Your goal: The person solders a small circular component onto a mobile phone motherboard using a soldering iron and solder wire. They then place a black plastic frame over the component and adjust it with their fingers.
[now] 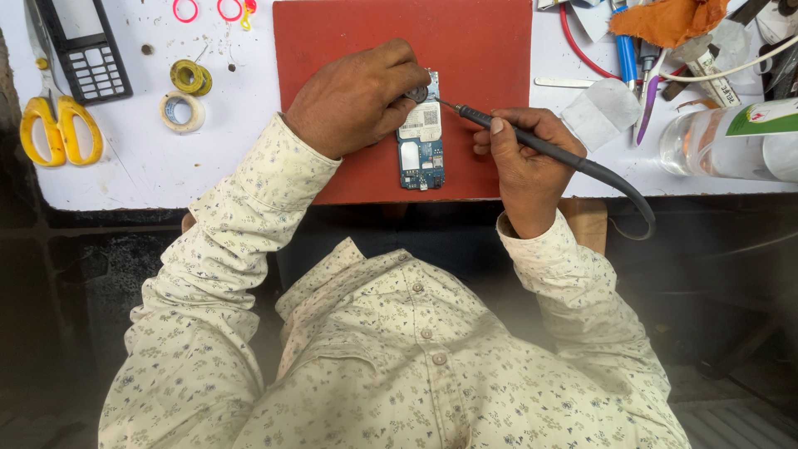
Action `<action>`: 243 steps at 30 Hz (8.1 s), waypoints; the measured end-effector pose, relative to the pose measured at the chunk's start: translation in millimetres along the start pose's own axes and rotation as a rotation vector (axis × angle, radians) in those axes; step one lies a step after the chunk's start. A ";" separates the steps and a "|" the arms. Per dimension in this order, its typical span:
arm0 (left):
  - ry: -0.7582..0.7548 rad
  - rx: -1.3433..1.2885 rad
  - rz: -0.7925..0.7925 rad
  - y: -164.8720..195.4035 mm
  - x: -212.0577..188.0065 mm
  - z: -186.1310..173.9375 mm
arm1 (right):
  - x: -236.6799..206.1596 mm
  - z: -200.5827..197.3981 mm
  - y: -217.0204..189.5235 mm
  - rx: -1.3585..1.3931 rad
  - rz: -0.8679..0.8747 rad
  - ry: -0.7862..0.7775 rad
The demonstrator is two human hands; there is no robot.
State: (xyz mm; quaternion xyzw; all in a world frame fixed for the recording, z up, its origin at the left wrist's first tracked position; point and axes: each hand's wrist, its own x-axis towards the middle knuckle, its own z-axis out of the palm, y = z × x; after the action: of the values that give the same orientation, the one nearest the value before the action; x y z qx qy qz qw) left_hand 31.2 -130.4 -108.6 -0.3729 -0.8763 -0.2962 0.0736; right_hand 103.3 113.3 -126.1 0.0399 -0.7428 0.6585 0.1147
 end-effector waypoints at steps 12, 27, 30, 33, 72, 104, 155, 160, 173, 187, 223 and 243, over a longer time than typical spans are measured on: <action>-0.001 0.010 0.004 0.1 0.0 0.1 | -0.3 0.4 -2.5 -0.009 0.020 0.007; 0.002 -0.001 0.007 0.2 -0.2 0.1 | -0.2 0.5 -1.7 -0.019 0.010 0.010; 0.005 0.002 0.014 -0.3 0.1 0.1 | -0.2 0.1 -0.7 -0.011 0.013 0.011; 0.004 0.005 0.014 -0.5 -0.5 -0.5 | -0.4 0.3 0.3 0.004 0.019 0.010; -0.044 -0.043 -0.001 1.2 0.6 -4.2 | 0.8 -1.4 3.2 0.069 0.026 0.018; -0.047 -0.037 -0.002 0.6 0.4 -4.5 | 1.7 -1.2 0.1 0.022 0.046 0.009; -0.066 -0.073 -0.010 0.8 2.8 -7.7 | 41.7 -29.1 11.1 0.226 0.119 -0.222; -0.061 -0.066 -0.008 1.3 2.6 -7.5 | 42.9 -28.6 11.0 0.176 0.138 -0.200; -0.060 -0.062 -0.012 0.7 1.8 -6.3 | 46.1 -24.7 8.4 0.167 0.206 -0.179; -0.062 -0.057 -0.012 0.6 2.3 -5.7 | 46.0 -24.6 8.7 0.160 0.206 -0.172; -0.061 -0.044 -0.009 -0.3 2.3 -4.7 | 45.3 -21.2 3.3 0.164 0.233 -0.154; -0.063 -0.064 -0.012 -0.4 3.0 -5.7 | 45.9 -21.6 5.1 0.151 0.217 -0.159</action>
State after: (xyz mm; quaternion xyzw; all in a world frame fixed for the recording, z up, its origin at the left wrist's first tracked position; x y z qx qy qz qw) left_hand 28.2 -132.1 -103.2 -0.3790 -0.8704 -0.3126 0.0324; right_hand 60.2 139.5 -118.5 0.0200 -0.6979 0.7156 -0.0195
